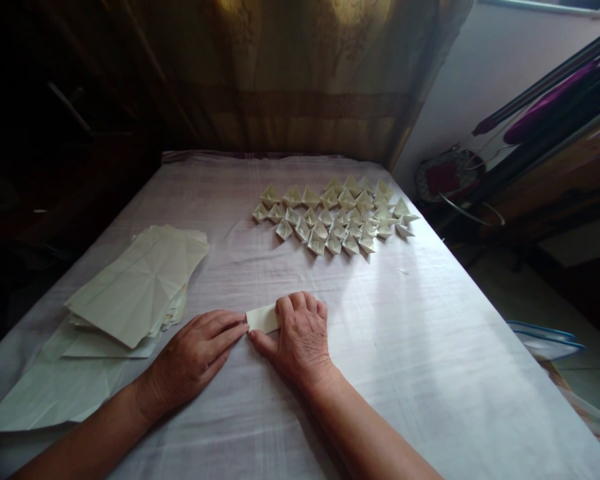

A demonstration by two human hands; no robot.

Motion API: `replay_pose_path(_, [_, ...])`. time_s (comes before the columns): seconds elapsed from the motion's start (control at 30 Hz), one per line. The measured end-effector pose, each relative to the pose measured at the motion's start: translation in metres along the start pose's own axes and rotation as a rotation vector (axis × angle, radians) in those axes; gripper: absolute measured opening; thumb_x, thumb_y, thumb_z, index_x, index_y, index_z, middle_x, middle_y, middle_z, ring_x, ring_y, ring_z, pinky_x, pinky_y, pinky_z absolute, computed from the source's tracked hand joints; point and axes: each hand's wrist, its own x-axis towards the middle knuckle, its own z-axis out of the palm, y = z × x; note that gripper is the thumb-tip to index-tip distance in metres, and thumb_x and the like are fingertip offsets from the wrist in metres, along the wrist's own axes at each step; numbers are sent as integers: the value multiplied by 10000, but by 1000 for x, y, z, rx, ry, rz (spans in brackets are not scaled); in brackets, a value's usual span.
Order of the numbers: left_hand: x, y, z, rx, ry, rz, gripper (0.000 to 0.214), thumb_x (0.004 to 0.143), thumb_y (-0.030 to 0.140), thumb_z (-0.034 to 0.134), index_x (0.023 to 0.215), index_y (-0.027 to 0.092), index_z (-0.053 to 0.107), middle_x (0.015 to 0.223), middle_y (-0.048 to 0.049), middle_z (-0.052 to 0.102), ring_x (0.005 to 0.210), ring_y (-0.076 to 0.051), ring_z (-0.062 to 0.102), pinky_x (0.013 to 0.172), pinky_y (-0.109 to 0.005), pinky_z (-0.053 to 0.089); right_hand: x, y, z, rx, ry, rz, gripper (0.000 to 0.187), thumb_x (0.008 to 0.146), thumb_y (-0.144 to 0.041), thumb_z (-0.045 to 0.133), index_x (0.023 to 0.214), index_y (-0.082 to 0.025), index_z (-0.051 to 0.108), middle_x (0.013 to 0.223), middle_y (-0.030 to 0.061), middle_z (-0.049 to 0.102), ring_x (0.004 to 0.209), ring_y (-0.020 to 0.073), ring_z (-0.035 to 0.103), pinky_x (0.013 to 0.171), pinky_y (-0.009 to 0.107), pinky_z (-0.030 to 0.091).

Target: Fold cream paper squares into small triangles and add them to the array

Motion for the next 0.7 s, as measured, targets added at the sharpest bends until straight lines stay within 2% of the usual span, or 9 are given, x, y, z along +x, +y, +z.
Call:
replay_pose_path(0.2, [0,2,2,88,-55,-51,428,853,105,520,1257,196,627,1258,-103,624,1193,-262,545,1012,-435,477,0,0,1,-19,1,4,432,741,-616,688,848,-214,571,879,57,592,881,256,504,810,386,324])
replay_pose_path(0.4, [-1,4,4,133,-85,0,429,888,143,516,1308,195,589,1360,-38,617,1303,-253,476,1080,-432,375,0,0,1,-17,0,7,433,745,-619,686,847,-215,568,888,63,603,888,258,510,819,386,323])
replay_pose_path(0.7, [-2,0,-1,146,-158,27,423,934,201,491,1351,232,553,1417,-13,577,1321,-243,464,1090,-427,315,-1,-2,1,2,3,21,434,740,-617,691,846,-213,573,882,69,602,890,261,514,818,394,325])
